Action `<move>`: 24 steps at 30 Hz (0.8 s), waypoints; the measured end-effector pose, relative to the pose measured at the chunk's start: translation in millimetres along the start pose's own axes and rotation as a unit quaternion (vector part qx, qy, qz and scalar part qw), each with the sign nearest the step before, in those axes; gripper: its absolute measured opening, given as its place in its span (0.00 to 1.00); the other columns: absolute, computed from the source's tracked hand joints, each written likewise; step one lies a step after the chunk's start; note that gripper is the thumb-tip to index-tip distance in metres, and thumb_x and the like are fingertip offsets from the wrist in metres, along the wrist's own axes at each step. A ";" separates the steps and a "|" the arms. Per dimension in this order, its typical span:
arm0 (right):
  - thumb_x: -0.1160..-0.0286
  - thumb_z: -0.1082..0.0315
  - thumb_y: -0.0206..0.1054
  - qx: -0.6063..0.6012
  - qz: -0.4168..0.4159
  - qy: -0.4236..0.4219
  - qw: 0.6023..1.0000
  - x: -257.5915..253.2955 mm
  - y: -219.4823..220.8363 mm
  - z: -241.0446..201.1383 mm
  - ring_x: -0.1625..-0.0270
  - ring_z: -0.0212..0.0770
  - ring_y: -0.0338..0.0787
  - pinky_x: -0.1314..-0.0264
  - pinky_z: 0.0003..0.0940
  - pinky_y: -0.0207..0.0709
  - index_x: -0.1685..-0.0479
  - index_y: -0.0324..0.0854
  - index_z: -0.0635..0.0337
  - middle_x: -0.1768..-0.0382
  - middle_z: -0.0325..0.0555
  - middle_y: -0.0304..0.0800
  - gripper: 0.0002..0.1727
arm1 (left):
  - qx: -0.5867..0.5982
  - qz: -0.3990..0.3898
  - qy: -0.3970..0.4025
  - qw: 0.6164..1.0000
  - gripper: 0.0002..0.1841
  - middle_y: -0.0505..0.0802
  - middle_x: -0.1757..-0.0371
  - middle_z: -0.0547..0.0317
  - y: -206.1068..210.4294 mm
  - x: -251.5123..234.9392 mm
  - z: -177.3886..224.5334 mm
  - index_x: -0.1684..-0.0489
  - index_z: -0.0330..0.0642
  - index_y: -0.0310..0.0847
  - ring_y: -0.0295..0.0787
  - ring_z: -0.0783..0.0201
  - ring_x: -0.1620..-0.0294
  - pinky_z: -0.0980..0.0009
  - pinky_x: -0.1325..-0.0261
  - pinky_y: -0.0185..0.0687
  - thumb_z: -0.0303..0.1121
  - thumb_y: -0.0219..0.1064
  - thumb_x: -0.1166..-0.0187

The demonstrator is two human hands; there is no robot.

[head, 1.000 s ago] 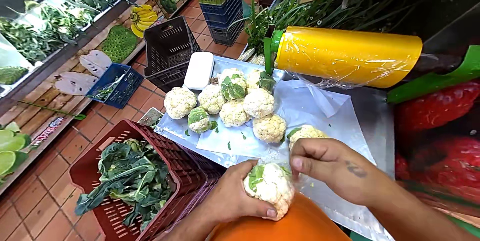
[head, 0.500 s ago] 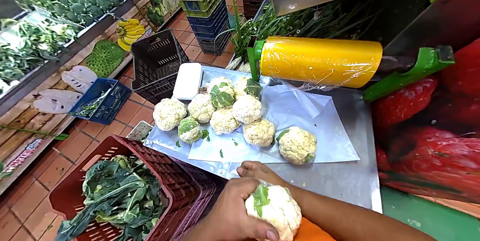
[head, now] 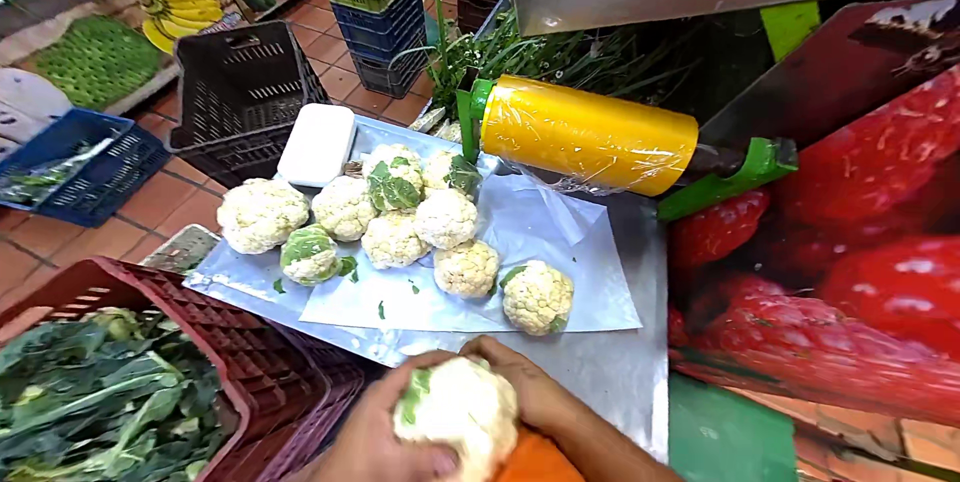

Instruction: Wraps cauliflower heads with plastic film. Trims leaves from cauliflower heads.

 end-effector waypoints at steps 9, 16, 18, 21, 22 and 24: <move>0.46 0.53 0.88 0.150 0.098 -0.019 0.984 -40.2 -2.3 23.2 0.33 0.44 0.89 0.34 0.45 0.89 0.05 0.46 0.51 0.18 0.56 0.70 0.65 | 0.253 0.307 -0.235 0.887 0.29 0.92 0.46 0.40 -12.1 -28.7 -119.3 0.22 0.40 0.67 0.94 0.48 0.48 0.49 0.43 0.92 0.47 0.66 0.15; 0.40 0.48 0.84 0.381 0.201 -0.113 0.895 -117.2 13.1 27.6 0.29 0.62 0.84 0.30 0.61 0.81 0.16 0.68 0.61 0.24 0.65 0.76 0.50 | -0.269 0.321 -0.234 0.878 0.35 0.85 0.29 0.37 -89.1 -38.8 -148.9 0.24 0.40 0.79 0.77 0.40 0.23 0.39 0.20 0.69 0.60 0.45 0.10; 0.34 0.46 0.80 0.412 0.219 -0.134 0.874 -111.7 16.7 32.2 0.29 0.68 0.82 0.32 0.63 0.80 0.23 0.74 0.69 0.25 0.71 0.74 0.44 | -0.254 0.289 -0.240 0.892 0.31 0.86 0.29 0.42 -97.9 -20.4 -140.4 0.28 0.43 0.83 0.78 0.45 0.23 0.43 0.19 0.70 0.58 0.47 0.09; 0.30 0.54 0.77 0.408 0.194 -0.118 0.884 -93.8 21.0 37.7 0.33 0.72 0.83 0.35 0.68 0.79 0.18 0.68 0.70 0.25 0.77 0.71 0.42 | -0.196 0.323 -0.223 0.899 0.37 0.78 0.20 0.42 -117.3 44.2 -138.0 0.13 0.43 0.66 0.77 0.47 0.21 0.45 0.20 0.74 0.57 0.62 0.16; 0.29 0.56 0.76 0.405 0.190 -0.127 0.885 -83.3 18.9 34.1 0.42 0.67 0.87 0.43 0.64 0.83 0.16 0.64 0.70 0.28 0.76 0.73 0.43 | -0.199 0.362 -0.212 0.886 0.42 0.75 0.17 0.43 -130.5 67.6 -135.2 0.08 0.45 0.58 0.78 0.48 0.22 0.44 0.22 0.77 0.57 0.66 0.18; 0.26 0.62 0.72 0.391 0.178 -0.173 0.886 -60.8 22.3 28.9 0.59 0.51 0.89 0.57 0.48 0.86 0.15 0.57 0.76 0.35 0.72 0.79 0.43 | -0.220 0.468 -0.198 0.833 0.47 0.72 0.15 0.44 -177.8 123.0 -123.9 0.05 0.46 0.48 0.81 0.47 0.25 0.44 0.28 0.81 0.55 0.70 0.21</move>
Point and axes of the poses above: each hand's wrist, its own x-axis away from the middle knuckle, its own y-axis out of the palm, z = x × y, the point moved 6 cm from there along -x, towards the middle knuckle
